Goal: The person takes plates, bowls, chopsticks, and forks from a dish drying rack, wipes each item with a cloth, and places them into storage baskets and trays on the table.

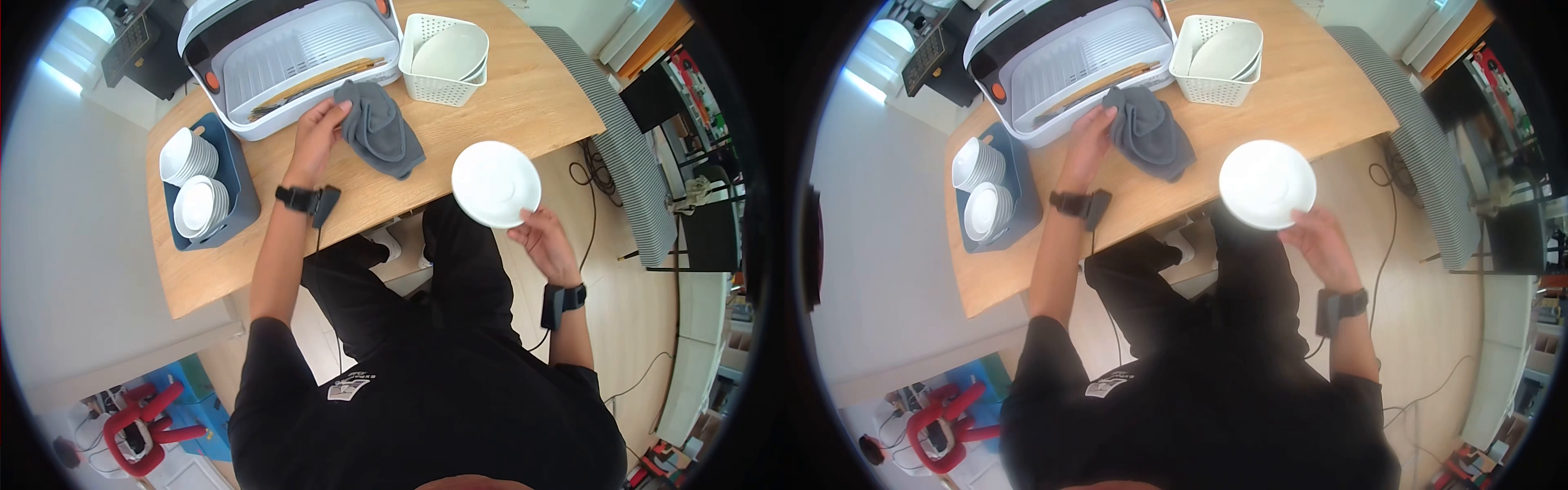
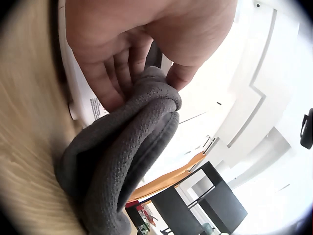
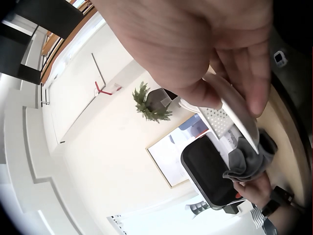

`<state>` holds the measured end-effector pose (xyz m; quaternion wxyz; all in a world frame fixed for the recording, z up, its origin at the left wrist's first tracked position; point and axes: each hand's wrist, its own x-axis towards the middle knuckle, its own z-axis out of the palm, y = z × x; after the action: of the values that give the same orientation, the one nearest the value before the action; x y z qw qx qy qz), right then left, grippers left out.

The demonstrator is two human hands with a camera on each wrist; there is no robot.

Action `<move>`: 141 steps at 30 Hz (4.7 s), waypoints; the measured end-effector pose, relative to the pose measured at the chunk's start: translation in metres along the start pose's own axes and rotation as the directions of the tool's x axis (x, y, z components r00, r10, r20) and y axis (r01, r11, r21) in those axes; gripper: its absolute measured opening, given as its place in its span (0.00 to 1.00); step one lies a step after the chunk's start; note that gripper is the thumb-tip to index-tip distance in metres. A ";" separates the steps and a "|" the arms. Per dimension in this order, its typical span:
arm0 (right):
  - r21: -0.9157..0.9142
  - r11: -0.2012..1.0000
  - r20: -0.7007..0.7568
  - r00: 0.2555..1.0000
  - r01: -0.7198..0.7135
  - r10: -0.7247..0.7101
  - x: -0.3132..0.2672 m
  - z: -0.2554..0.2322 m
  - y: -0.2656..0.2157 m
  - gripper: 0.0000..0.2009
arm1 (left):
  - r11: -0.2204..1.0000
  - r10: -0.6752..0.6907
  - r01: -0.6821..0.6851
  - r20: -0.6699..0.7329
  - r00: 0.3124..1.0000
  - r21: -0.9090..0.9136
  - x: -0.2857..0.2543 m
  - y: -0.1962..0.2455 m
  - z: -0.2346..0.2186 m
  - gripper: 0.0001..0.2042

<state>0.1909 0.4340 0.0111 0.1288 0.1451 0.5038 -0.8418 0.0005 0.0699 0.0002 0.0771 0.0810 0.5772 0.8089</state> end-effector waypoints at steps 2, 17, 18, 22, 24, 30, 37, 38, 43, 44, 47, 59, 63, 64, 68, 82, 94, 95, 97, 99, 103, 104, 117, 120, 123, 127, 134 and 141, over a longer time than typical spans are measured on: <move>-0.004 0.999 0.023 0.999 -0.046 0.046 -0.007 0.011 0.013 0.16 | 0.980 -0.001 0.017 -0.078 0.997 0.198 -0.032 0.019 0.025 0.10; -0.291 0.955 0.509 0.854 0.051 0.110 0.048 0.096 0.035 0.18 | 0.470 0.401 -0.222 0.017 0.916 0.854 -0.122 0.014 0.116 0.15; -0.266 0.963 0.523 0.847 0.050 0.101 0.046 0.096 0.037 0.18 | 0.460 0.417 -0.251 0.042 0.908 0.852 -0.124 0.017 0.120 0.15; -0.159 0.986 0.479 0.877 0.049 0.033 0.051 0.090 0.030 0.18 | 0.489 0.358 -0.280 0.103 0.928 0.826 -0.131 0.029 0.132 0.16; -0.091 0.995 0.476 0.879 0.050 -0.001 0.052 0.084 0.022 0.19 | 0.511 0.329 -0.258 0.091 0.940 0.820 -0.137 0.034 0.140 0.16; -0.088 0.993 0.414 0.909 0.085 -0.041 0.046 0.077 0.005 0.22 | 0.345 0.407 -0.241 0.087 0.909 0.907 -0.129 0.035 0.128 0.15; -0.301 0.949 0.356 0.934 0.098 0.016 0.039 0.073 -0.009 0.17 | 0.729 0.387 -0.078 -0.316 0.866 0.680 -0.107 0.029 0.084 0.14; -0.307 0.947 0.354 0.935 0.095 0.021 0.039 0.073 -0.011 0.17 | 0.923 0.220 -0.062 -0.387 0.895 0.380 -0.107 0.027 0.081 0.14; -0.545 0.784 0.338 0.934 0.298 -0.120 0.049 0.066 -0.022 0.13 | 0.992 -0.011 -0.026 -0.281 0.960 -0.126 -0.112 0.011 0.077 0.15; -0.553 0.779 0.333 0.935 0.296 -0.119 0.049 0.067 -0.024 0.13 | 0.979 -0.044 -0.007 -0.242 0.969 -0.205 -0.114 0.009 0.078 0.15; -0.621 0.657 0.322 0.903 0.427 -0.283 0.050 0.076 -0.032 0.11 | 0.944 -0.081 0.021 -0.169 0.982 -0.330 -0.120 0.005 0.078 0.14; -0.616 0.341 0.572 0.701 0.710 -0.425 0.039 0.112 -0.034 0.05 | 0.902 -0.238 0.253 0.088 0.967 -0.349 -0.132 -0.009 0.110 0.13; -0.569 0.522 0.421 0.770 0.635 -0.478 0.062 0.093 -0.021 0.06 | 0.874 -0.213 0.221 0.069 0.975 -0.433 -0.134 -0.032 0.112 0.13; -0.556 0.553 0.369 0.781 0.620 -0.504 0.063 0.090 -0.020 0.07 | 0.867 -0.199 0.203 0.057 0.978 -0.455 -0.134 -0.041 0.110 0.14; -0.593 0.632 0.214 0.854 0.499 -0.474 0.065 0.092 -0.020 0.09 | 0.831 -0.228 0.191 -0.006 0.974 -0.522 -0.140 -0.033 0.099 0.14; -0.216 0.975 0.260 0.966 0.057 0.001 0.089 0.112 -0.038 0.19 | 0.892 -0.007 -0.169 -0.385 0.923 -0.420 -0.133 -0.018 0.014 0.12; -0.324 0.940 0.494 0.866 0.105 0.074 0.215 0.251 -0.062 0.20 | 0.961 0.253 -0.275 -0.450 0.857 0.016 -0.130 -0.034 -0.002 0.15; -0.337 0.930 0.519 0.853 0.148 0.052 0.223 0.266 -0.058 0.20 | 0.960 0.259 -0.281 -0.450 0.855 0.019 -0.130 -0.034 -0.004 0.15; -0.362 0.915 0.500 0.865 0.180 0.027 0.240 0.293 -0.048 0.20 | 0.960 0.267 -0.276 -0.433 0.861 0.042 -0.130 -0.031 -0.002 0.15; -0.393 0.895 0.479 0.878 0.210 0.004 0.255 0.312 -0.039 0.20 | 0.957 0.272 -0.289 -0.432 0.860 0.026 -0.130 -0.030 -0.001 0.15; -0.416 0.878 0.490 0.872 0.235 -0.001 0.283 0.341 -0.030 0.19 | 0.961 0.263 -0.275 -0.433 0.862 0.037 -0.131 -0.031 -0.002 0.15; -0.416 0.879 0.485 0.875 0.234 -0.004 0.289 0.346 -0.031 0.18 | 0.959 0.267 -0.281 -0.440 0.858 0.033 -0.130 -0.030 -0.001 0.15; -0.636 0.704 0.410 0.911 0.318 -0.041 0.305 0.400 -0.020 0.21 | 0.957 0.275 -0.288 -0.420 0.865 0.034 -0.129 -0.030 -0.001 0.15; -0.633 0.678 0.407 0.906 0.374 -0.119 0.311 0.408 -0.009 0.23 | 0.958 0.270 -0.284 -0.422 0.866 0.030 -0.128 -0.031 -0.001 0.15; -0.657 0.627 0.419 0.894 0.418 -0.157 0.317 0.414 -0.003 0.28 | 0.959 0.261 -0.282 -0.418 0.870 0.012 -0.129 -0.030 0.000 0.15; -0.680 0.558 0.435 0.874 0.476 -0.216 0.317 0.417 0.005 0.31 | 0.960 0.255 -0.281 -0.420 0.871 -0.001 -0.128 -0.030 0.001 0.15; -0.734 0.312 0.547 0.797 0.604 -0.256 0.324 0.428 0.020 0.33 | 0.958 0.253 -0.286 -0.399 0.881 -0.023 -0.128 -0.032 -0.001 0.15; -0.734 -0.072 0.578 0.565 0.675 -0.589 0.301 0.412 0.032 0.29 | 0.959 0.258 -0.283 -0.412 0.874 0.001 -0.128 -0.028 0.001 0.15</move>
<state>-0.1227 0.0336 0.0582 -0.2021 -0.2403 0.8814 -0.3529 0.1263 0.0517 -0.0319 -0.1565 -0.0122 0.5391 0.8275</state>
